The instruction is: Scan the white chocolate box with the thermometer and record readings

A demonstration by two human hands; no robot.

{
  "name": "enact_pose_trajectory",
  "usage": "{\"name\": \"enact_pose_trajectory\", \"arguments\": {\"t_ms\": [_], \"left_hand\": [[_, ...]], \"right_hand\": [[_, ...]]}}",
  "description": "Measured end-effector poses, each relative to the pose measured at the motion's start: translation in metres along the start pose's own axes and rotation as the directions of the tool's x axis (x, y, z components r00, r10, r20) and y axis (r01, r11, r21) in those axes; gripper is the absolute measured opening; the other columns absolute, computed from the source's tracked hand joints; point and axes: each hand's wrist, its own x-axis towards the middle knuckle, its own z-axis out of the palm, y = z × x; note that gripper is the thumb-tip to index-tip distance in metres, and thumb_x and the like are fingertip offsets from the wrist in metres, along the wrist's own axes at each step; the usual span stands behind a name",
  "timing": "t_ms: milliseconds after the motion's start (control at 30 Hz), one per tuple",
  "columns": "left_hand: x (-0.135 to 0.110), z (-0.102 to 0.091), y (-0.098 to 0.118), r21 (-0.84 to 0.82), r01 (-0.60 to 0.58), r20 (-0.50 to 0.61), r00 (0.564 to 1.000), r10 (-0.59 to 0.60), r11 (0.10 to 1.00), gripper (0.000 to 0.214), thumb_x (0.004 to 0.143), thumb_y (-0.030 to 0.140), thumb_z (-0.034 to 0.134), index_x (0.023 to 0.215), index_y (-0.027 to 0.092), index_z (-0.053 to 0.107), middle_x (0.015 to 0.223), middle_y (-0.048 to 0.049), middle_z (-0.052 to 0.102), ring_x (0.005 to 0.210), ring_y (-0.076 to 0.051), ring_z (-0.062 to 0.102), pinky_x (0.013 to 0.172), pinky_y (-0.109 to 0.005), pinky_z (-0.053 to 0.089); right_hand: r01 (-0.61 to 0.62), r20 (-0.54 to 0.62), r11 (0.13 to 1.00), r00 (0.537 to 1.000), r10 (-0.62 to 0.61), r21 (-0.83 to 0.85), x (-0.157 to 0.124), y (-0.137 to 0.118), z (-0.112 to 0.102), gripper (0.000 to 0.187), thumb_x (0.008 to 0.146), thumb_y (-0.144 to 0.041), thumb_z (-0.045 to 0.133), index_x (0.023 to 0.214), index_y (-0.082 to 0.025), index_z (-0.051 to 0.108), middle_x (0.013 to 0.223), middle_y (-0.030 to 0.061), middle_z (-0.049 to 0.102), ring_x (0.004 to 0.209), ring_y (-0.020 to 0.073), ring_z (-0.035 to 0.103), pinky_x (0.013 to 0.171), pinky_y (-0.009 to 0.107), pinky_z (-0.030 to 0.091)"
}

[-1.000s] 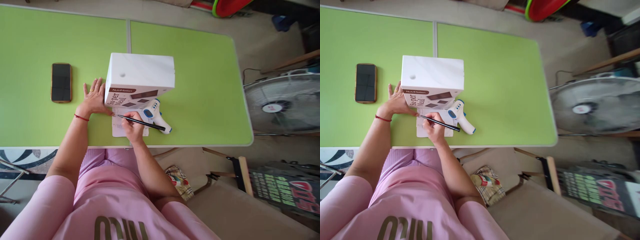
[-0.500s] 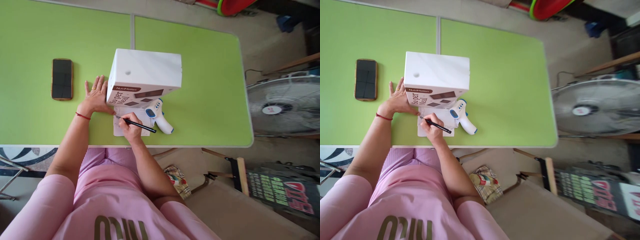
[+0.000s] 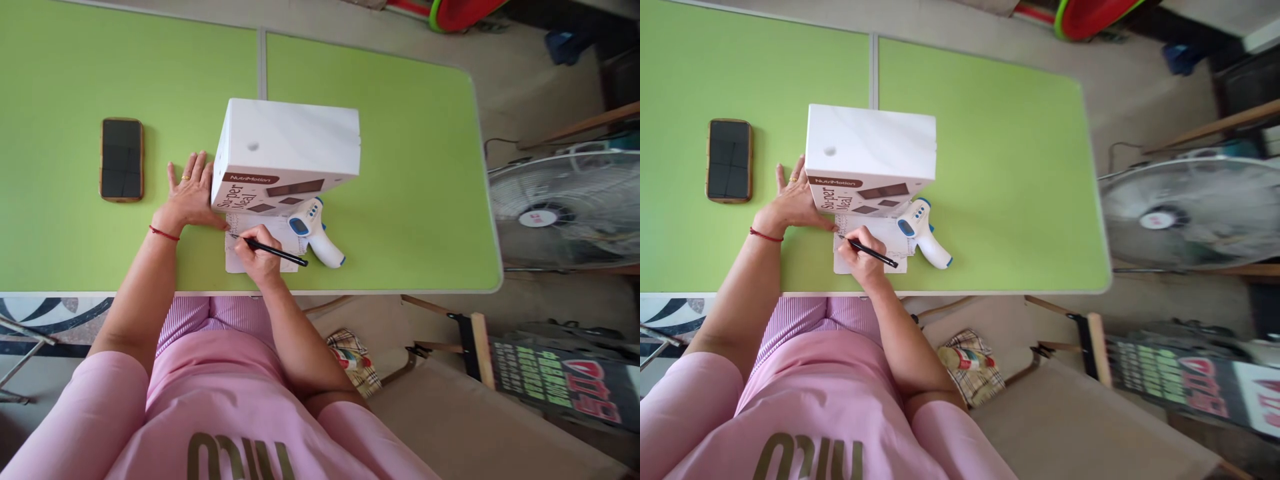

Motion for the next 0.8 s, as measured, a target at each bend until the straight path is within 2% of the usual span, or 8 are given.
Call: {"name": "enact_pose_trajectory", "arguments": {"t_ms": [167, 400, 567, 800], "left_hand": [[-0.001, -0.001, 0.002, 0.009, -0.003, 0.008, 1.000, 0.003, 1.000, 0.164, 0.048, 0.075, 0.099, 0.184, 0.023, 0.025, 0.193, -0.0195, 0.014, 0.174, -0.064, 0.000, 0.136, -0.082, -0.012], [-0.007, -0.012, 0.017, 0.128, 0.068, 0.083, 0.993, -0.080, 0.989, 0.159, 0.059, 0.082, 0.090, 0.186, 0.028, 0.012, 0.194, -0.0156, 0.008, 0.176, -0.061, -0.003, 0.138, -0.082, -0.007], [-0.007, -0.011, 0.017, 0.134, 0.062, 0.071, 0.995, -0.072, 0.989, 0.158, 0.060, 0.085, 0.088, 0.186, 0.027, 0.013, 0.193, -0.0163, 0.013, 0.175, -0.061, -0.002, 0.137, -0.083, -0.007], [-0.005, -0.007, 0.014, 0.144, 0.077, 0.062, 0.994, -0.087, 0.987, 0.162, 0.056, 0.086, 0.089, 0.186, 0.027, 0.014, 0.194, -0.0160, 0.011, 0.175, -0.062, -0.004, 0.138, -0.083, -0.009]], "right_hand": [[0.029, -0.039, 0.999, 0.999, -0.028, 0.037, -0.001, 0.003, 0.002, 0.012, 0.085, -0.037, 0.064, 0.080, -0.028, 0.059, 0.064, -0.0041, 0.059, 0.060, 0.0174, 0.054, 0.063, 0.031, 0.050], [0.100, -0.060, 0.995, 0.993, -0.100, -0.012, 0.000, 0.007, 0.004, 0.013, 0.087, -0.036, 0.063, 0.079, -0.028, 0.056, 0.062, -0.0052, 0.058, 0.057, 0.0157, 0.053, 0.061, 0.028, 0.050], [0.177, -0.080, 0.984, 0.981, -0.175, 0.011, 0.000, 0.007, 0.005, 0.013, 0.088, -0.035, 0.061, 0.079, -0.028, 0.056, 0.061, -0.0060, 0.057, 0.053, 0.0151, 0.052, 0.057, 0.027, 0.048], [0.187, -0.082, 0.982, 0.979, -0.188, -0.020, 0.000, 0.009, 0.006, 0.012, 0.088, -0.035, 0.061, 0.080, -0.028, 0.056, 0.063, -0.0059, 0.058, 0.055, 0.0147, 0.052, 0.059, 0.027, 0.049]]}}
